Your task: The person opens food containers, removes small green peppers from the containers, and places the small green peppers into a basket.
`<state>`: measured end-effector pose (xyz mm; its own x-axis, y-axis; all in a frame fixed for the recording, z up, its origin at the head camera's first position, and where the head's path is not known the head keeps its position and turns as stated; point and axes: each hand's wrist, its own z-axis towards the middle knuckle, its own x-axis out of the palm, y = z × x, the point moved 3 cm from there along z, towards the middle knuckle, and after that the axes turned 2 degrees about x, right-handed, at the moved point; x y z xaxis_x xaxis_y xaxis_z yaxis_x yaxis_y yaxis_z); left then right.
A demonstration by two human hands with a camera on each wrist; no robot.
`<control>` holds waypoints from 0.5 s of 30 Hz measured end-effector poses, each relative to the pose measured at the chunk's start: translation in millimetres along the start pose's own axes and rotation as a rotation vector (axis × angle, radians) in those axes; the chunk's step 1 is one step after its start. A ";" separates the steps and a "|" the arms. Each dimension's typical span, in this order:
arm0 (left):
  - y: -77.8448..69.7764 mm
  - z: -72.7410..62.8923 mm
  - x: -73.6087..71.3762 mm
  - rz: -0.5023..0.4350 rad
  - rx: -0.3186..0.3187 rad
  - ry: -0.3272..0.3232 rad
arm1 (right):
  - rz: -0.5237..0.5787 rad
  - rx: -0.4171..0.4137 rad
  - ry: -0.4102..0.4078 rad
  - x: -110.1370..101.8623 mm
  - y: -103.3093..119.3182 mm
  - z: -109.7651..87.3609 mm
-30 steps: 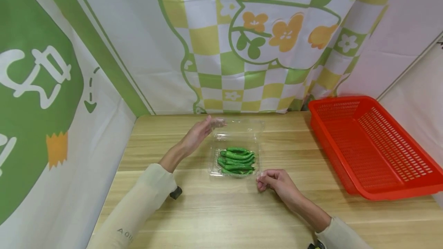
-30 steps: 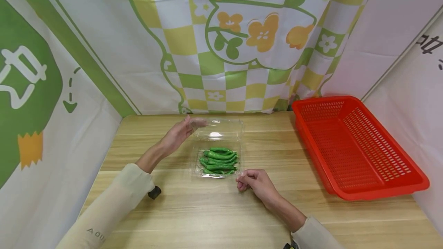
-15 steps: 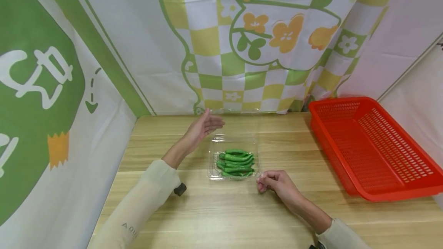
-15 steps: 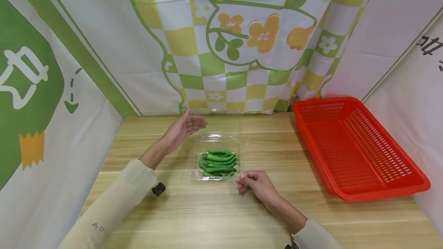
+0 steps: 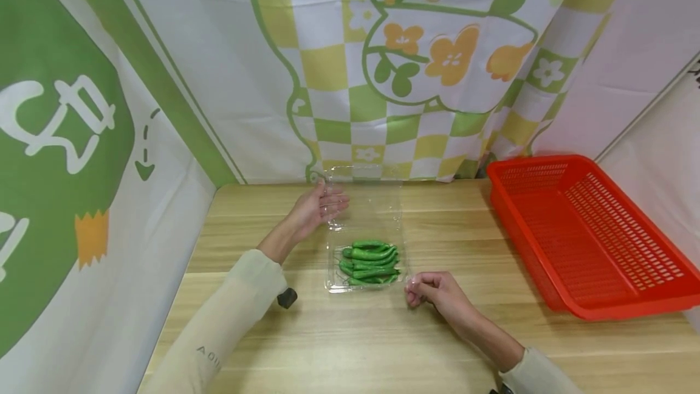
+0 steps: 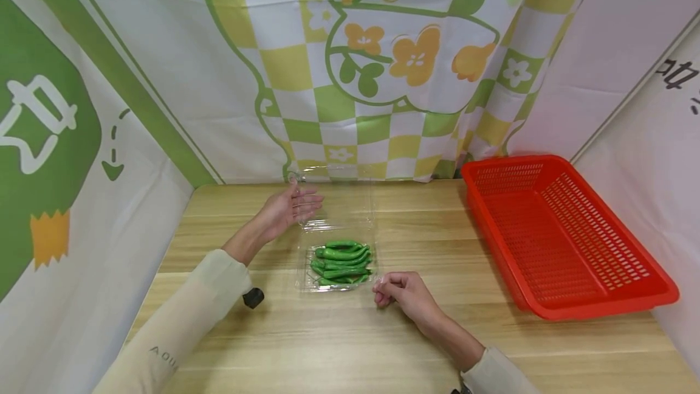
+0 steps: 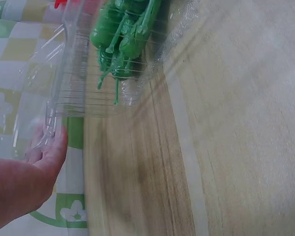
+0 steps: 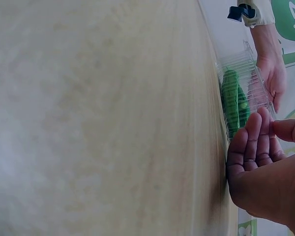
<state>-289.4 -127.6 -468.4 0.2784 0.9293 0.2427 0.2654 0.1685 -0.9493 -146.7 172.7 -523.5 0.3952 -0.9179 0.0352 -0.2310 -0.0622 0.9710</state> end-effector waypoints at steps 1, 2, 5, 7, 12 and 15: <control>1.2 0.8 -0.8 -0.008 -0.016 -0.010 | 0.000 0.000 0.000 0.2 0.1 -0.1; 2.6 1.8 -1.3 -0.023 -0.031 -0.019 | -0.002 -0.001 0.001 0.3 -0.1 -0.2; 7.8 4.6 -3.4 -0.055 -0.077 -0.052 | -0.001 0.005 -0.001 0.7 -0.3 -0.7; 11.9 6.2 -4.2 -0.056 -0.097 -0.075 | 0.000 0.005 0.000 1.1 -0.4 -1.2; 20.9 8.0 -4.5 -0.013 -0.144 -0.095 | 0.000 0.004 0.000 1.3 0.6 -1.9; 26.7 9.7 -5.1 -0.006 -0.175 -0.081 | -0.004 0.005 -0.001 1.3 1.9 -2.0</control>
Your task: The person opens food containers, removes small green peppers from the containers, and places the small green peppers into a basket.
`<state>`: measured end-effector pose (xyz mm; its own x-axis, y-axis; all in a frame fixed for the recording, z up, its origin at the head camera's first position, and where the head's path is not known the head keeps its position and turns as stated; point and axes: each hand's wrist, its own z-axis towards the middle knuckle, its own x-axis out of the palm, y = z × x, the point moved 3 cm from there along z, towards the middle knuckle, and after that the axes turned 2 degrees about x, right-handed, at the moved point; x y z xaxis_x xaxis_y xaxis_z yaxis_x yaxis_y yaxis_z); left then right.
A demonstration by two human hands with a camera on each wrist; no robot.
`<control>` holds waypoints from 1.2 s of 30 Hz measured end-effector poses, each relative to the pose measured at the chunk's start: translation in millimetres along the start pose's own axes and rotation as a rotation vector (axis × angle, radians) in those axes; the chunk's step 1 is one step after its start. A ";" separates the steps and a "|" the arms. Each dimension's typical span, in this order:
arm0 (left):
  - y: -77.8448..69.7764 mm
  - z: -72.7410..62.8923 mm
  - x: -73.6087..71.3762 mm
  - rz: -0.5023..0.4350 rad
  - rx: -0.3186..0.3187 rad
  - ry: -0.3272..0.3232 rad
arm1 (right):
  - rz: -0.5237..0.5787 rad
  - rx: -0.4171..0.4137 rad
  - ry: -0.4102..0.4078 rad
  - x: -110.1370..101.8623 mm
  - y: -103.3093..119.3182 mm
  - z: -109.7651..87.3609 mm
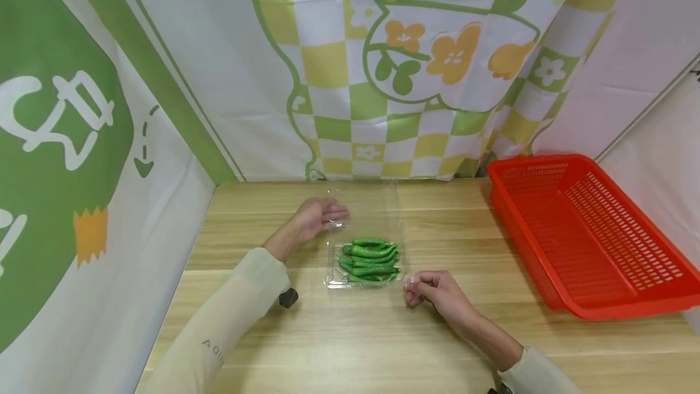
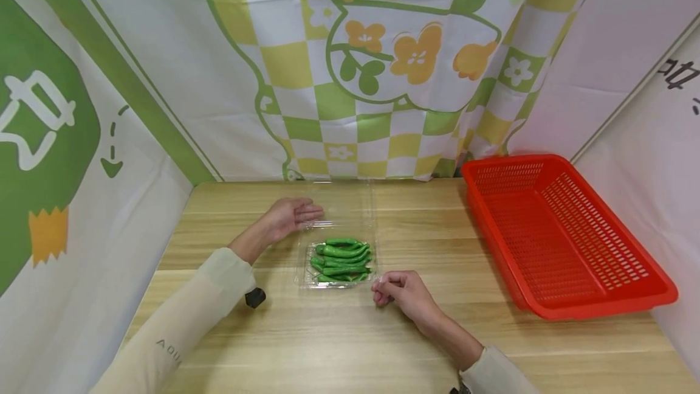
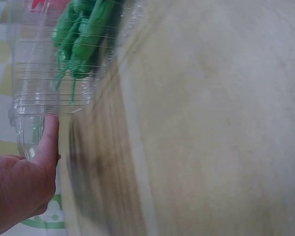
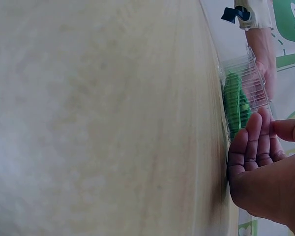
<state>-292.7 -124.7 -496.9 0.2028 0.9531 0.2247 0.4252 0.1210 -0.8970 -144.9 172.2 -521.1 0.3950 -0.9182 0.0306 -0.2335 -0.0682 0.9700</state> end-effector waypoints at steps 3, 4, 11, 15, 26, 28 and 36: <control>5.4 2.0 -1.7 0.003 -0.031 0.001 | -0.003 0.000 -0.001 0.1 0.5 0.2; 6.9 2.2 -2.3 0.006 -0.039 0.003 | -0.005 -0.001 0.000 0.1 0.4 0.2; 12.0 3.6 -4.8 0.009 -0.045 -0.014 | -0.019 -0.009 0.000 -0.6 -0.4 -0.4; 13.2 2.9 -6.4 0.003 -0.056 -0.068 | -0.019 -0.005 -0.004 -0.6 -0.4 -0.2; 17.3 -5.1 -7.1 -0.042 -0.058 -0.111 | -0.007 0.000 -0.001 0.2 -0.2 -0.7; 18.1 -7.7 -6.9 -0.053 -0.054 -0.114 | -0.004 0.002 0.000 0.5 -0.3 -0.6; 20.7 -23.6 -6.5 -0.053 -0.014 -0.118 | -0.016 -0.001 -0.004 0.2 -1.4 0.2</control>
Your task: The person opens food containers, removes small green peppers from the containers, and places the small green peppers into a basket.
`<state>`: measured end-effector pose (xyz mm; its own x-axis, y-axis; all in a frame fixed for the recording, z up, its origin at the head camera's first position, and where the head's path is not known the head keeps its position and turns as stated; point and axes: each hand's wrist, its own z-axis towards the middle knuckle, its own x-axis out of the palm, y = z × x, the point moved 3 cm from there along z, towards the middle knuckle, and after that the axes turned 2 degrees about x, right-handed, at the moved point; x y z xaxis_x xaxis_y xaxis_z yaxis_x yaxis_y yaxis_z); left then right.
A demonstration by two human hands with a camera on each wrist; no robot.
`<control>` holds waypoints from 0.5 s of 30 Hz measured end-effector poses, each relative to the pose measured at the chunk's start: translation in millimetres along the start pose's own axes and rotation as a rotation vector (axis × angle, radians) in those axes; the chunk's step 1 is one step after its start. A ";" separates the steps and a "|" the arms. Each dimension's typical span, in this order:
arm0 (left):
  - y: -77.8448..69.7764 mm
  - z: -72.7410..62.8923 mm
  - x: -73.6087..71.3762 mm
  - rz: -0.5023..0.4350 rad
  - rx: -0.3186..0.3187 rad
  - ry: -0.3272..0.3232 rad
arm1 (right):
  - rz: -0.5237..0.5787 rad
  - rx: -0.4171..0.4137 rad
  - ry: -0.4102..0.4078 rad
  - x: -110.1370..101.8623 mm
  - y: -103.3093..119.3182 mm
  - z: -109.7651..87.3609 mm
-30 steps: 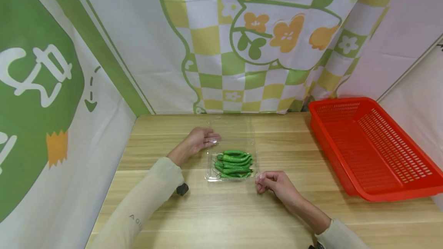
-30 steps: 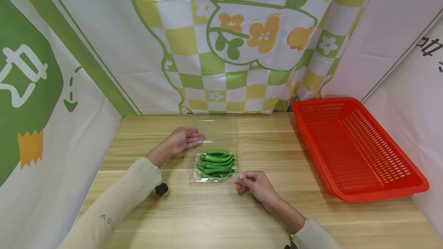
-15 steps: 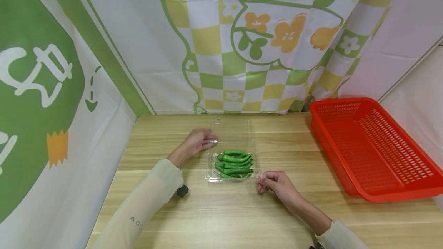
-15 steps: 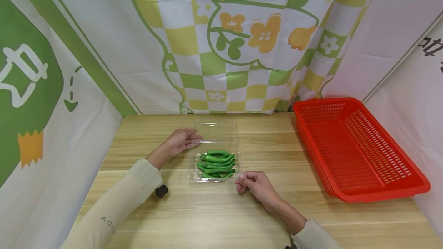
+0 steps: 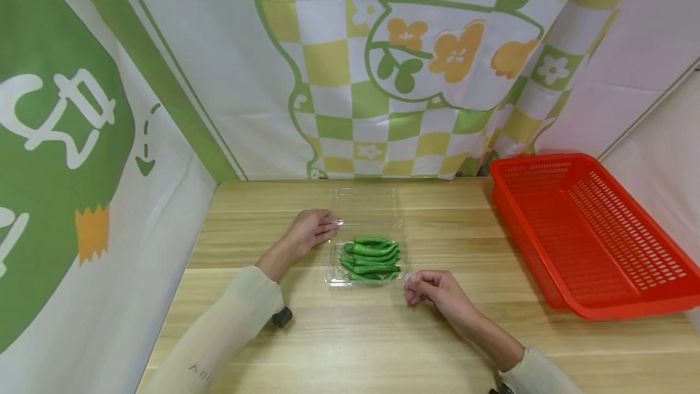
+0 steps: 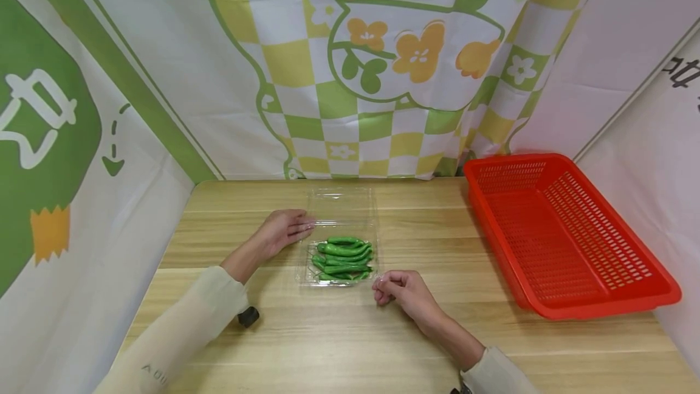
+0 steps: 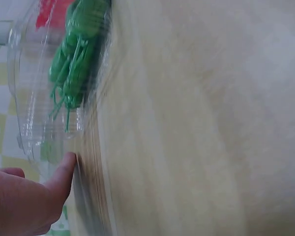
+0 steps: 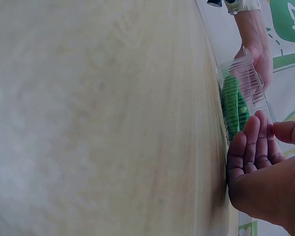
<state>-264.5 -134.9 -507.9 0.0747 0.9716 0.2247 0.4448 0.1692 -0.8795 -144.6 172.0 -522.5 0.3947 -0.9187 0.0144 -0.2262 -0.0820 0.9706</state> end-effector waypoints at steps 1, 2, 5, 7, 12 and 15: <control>0.5 -2.4 -0.2 0.000 0.007 0.004 | 0.000 0.000 0.001 0.1 -0.3 0.1; 0.9 -5.2 -0.2 0.009 0.014 0.007 | 0.000 0.001 0.002 0.1 -0.7 0.2; 2.7 -14.4 1.0 0.036 0.034 0.011 | 0.003 0.008 0.002 0.2 -1.7 1.0; 4.3 -21.4 2.7 0.058 0.047 0.014 | 0.004 0.013 0.000 0.3 -1.7 1.5; 8.0 -38.0 9.2 0.071 0.093 0.025 | -0.004 0.007 0.004 1.1 -0.1 0.9; 11.4 -45.1 12.8 0.072 0.112 0.024 | -0.015 0.002 0.006 1.8 1.2 -0.2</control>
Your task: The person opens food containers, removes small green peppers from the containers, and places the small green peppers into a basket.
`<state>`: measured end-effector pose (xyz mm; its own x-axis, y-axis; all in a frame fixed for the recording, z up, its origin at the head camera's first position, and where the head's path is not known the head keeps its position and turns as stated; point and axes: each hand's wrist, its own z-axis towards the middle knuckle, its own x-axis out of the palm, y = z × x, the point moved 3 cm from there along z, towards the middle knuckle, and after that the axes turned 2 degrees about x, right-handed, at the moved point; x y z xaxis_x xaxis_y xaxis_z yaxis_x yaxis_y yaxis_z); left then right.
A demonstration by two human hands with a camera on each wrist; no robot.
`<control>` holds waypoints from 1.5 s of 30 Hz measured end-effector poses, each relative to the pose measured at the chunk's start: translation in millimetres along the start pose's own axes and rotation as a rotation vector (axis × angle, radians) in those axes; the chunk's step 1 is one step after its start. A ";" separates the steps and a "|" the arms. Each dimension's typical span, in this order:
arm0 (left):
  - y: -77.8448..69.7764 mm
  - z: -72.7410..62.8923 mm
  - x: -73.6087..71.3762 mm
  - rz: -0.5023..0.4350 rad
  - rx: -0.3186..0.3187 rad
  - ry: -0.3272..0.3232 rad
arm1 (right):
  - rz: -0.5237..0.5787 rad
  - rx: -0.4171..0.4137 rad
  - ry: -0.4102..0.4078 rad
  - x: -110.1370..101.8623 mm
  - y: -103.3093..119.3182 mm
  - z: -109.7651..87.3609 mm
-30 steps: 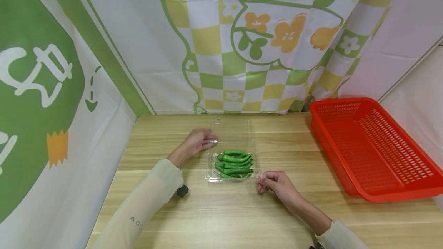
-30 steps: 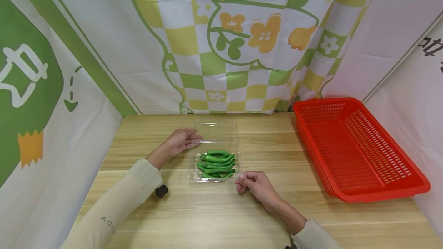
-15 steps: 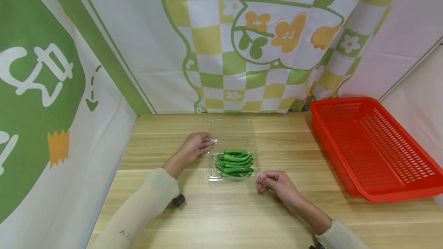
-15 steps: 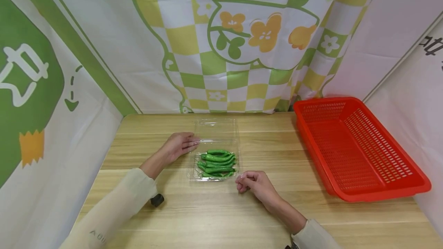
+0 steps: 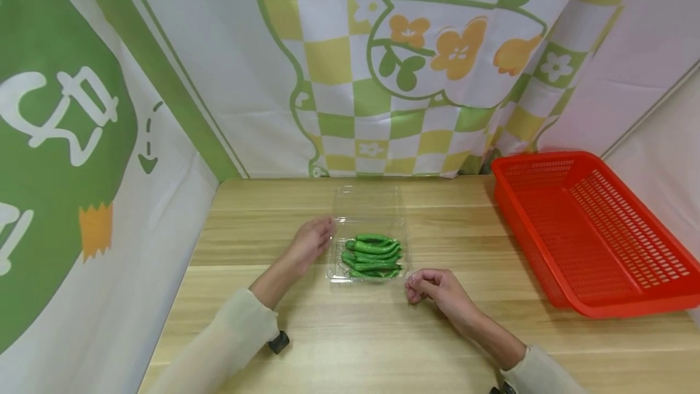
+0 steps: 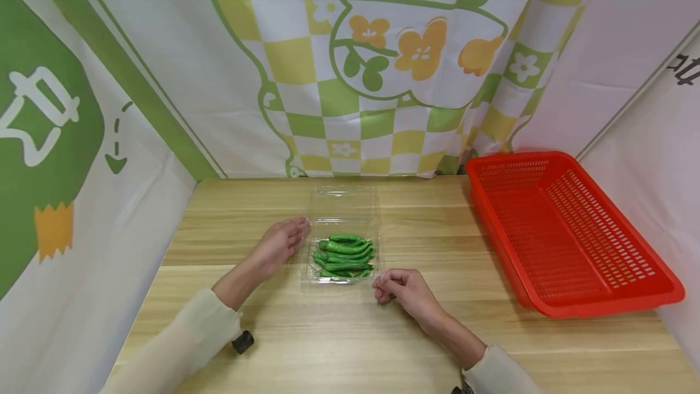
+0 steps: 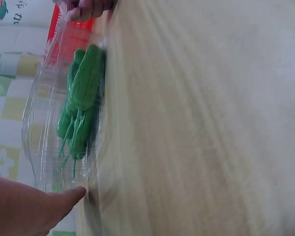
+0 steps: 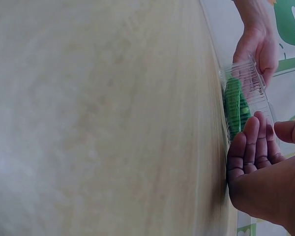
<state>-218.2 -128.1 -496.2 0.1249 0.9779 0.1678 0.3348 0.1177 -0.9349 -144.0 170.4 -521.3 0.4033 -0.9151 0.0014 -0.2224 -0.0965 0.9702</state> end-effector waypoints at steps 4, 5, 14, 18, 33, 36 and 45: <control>4.8 -7.2 3.7 0.032 0.012 0.000 | -0.008 0.008 -0.006 1.2 1.9 -0.5; 5.8 -8.4 4.9 0.025 0.015 0.006 | -0.011 0.010 -0.008 1.1 2.0 -0.3; 18.0 -12.5 16.2 -0.060 0.034 0.004 | -0.005 0.006 -0.007 1.4 -0.8 1.2; 22.0 -15.9 19.3 -0.042 0.027 -0.001 | 0.006 0.001 -0.002 1.1 -1.4 1.2; 27.3 -18.3 25.2 -0.085 0.062 -0.013 | -0.014 0.018 0.013 -4.2 1.7 0.5; 27.2 -18.2 25.8 -0.074 0.070 -0.023 | -0.055 0.018 0.017 -7.5 3.7 -0.7; 26.4 -19.1 27.3 -0.072 0.087 -0.032 | -0.342 -0.065 -0.078 -19.1 16.4 -1.6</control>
<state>-188.1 -101.6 -510.3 0.0731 0.9711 0.2271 0.2595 0.2014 -0.9445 -153.9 186.8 -505.0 0.3754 -0.8614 -0.3422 -0.0286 -0.3799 0.9246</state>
